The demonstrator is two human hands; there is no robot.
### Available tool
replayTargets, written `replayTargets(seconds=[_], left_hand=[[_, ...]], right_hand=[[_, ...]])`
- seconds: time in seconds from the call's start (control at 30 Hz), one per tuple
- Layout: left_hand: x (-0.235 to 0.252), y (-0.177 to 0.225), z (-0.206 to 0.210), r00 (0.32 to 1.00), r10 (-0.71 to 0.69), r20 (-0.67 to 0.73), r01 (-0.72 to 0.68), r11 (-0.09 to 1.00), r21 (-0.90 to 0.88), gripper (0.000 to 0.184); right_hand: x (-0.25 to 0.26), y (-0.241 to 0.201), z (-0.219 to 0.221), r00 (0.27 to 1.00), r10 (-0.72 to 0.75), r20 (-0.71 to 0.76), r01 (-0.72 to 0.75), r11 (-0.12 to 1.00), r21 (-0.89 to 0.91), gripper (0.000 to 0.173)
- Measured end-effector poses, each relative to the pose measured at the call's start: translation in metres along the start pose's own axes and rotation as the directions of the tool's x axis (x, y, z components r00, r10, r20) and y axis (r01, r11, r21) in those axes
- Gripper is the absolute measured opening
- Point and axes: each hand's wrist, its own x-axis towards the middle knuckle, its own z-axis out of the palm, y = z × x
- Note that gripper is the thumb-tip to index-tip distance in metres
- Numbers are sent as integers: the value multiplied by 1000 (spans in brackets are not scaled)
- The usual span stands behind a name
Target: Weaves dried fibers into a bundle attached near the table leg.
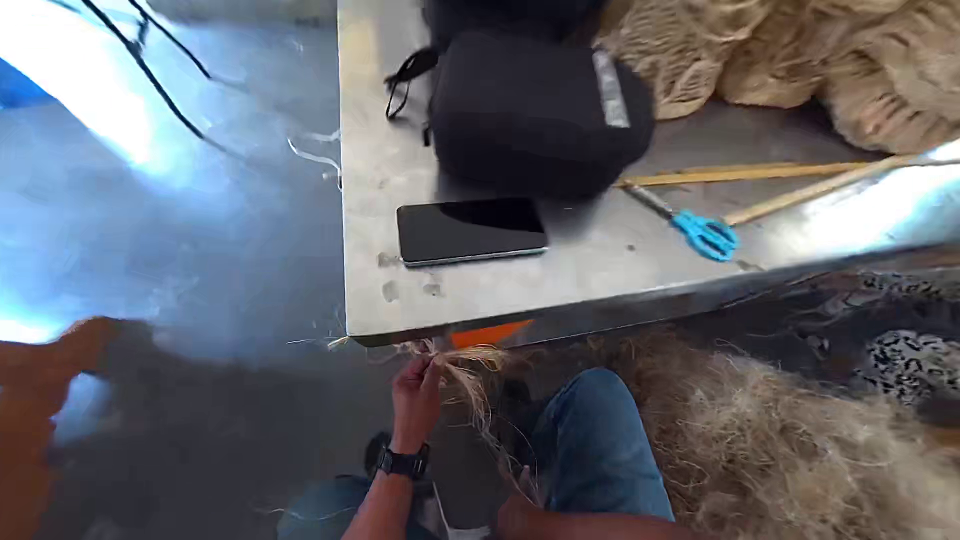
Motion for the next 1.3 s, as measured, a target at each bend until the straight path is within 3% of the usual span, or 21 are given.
replayTargets(seconds=[0.1,0.23,0.3,0.4,0.5,0.6,0.67,0.7,0.77,0.8,0.83,0.9,1.0,1.07,1.13,1.2,1.3], left_hand=[[4,-2,-2,997,-9,81,10,1000,-17,14],[14,8,-8,987,-70,147,60,996,69,17],[13,12,-10,978,-110,176,92,990,110,17],[6,16,-15,969,-109,220,74,984,164,20],[9,12,-11,977,-51,207,15,985,171,22],[12,19,-4,985,-22,172,3,994,110,19],[10,24,-4,987,-39,153,26,996,82,20],[10,26,-3,988,-40,152,29,997,74,19],[8,32,0,986,-38,159,27,997,74,20],[5,34,1,987,-40,158,29,997,73,20],[5,36,2,988,-42,149,31,997,75,20],[8,39,2,989,-36,143,26,997,70,20],[8,38,3,990,-50,131,41,996,75,20],[7,32,4,991,-58,117,50,996,71,20],[8,29,6,993,-54,107,50,998,36,19],[7,30,6,993,-53,108,54,998,-9,17],[7,32,3,991,-59,122,64,997,-44,17]], right_hand=[[18,3,-8,986,30,166,-51,991,121,79],[39,-6,-18,996,58,65,-72,971,228,76],[23,-23,-32,998,63,15,-64,979,193,72],[5,-37,-48,999,43,-29,-43,999,3,62],[-36,-42,-55,992,-49,-113,36,993,-113,50],[-126,-46,-66,944,-251,-213,232,967,-108,45],[-186,-49,-79,847,-280,-451,288,956,-53,38],[-200,-47,-85,746,-239,-622,286,958,-26,37],[-196,-36,-103,453,-140,-880,260,965,-19,36],[-186,-31,-116,345,-102,-933,251,968,-13,40],[-176,-29,-131,289,-69,-955,272,962,12,46],[-154,-31,-164,301,-36,-953,403,911,92,50],[-117,-40,-192,450,-18,-893,694,637,336,41],[-105,-42,-191,504,23,-864,759,467,455,38],[-104,-38,-186,515,19,-857,775,417,475,41],[-111,-25,-180,485,-3,-875,733,547,404,48],[-141,-7,-169,369,71,-927,446,861,244,50]])
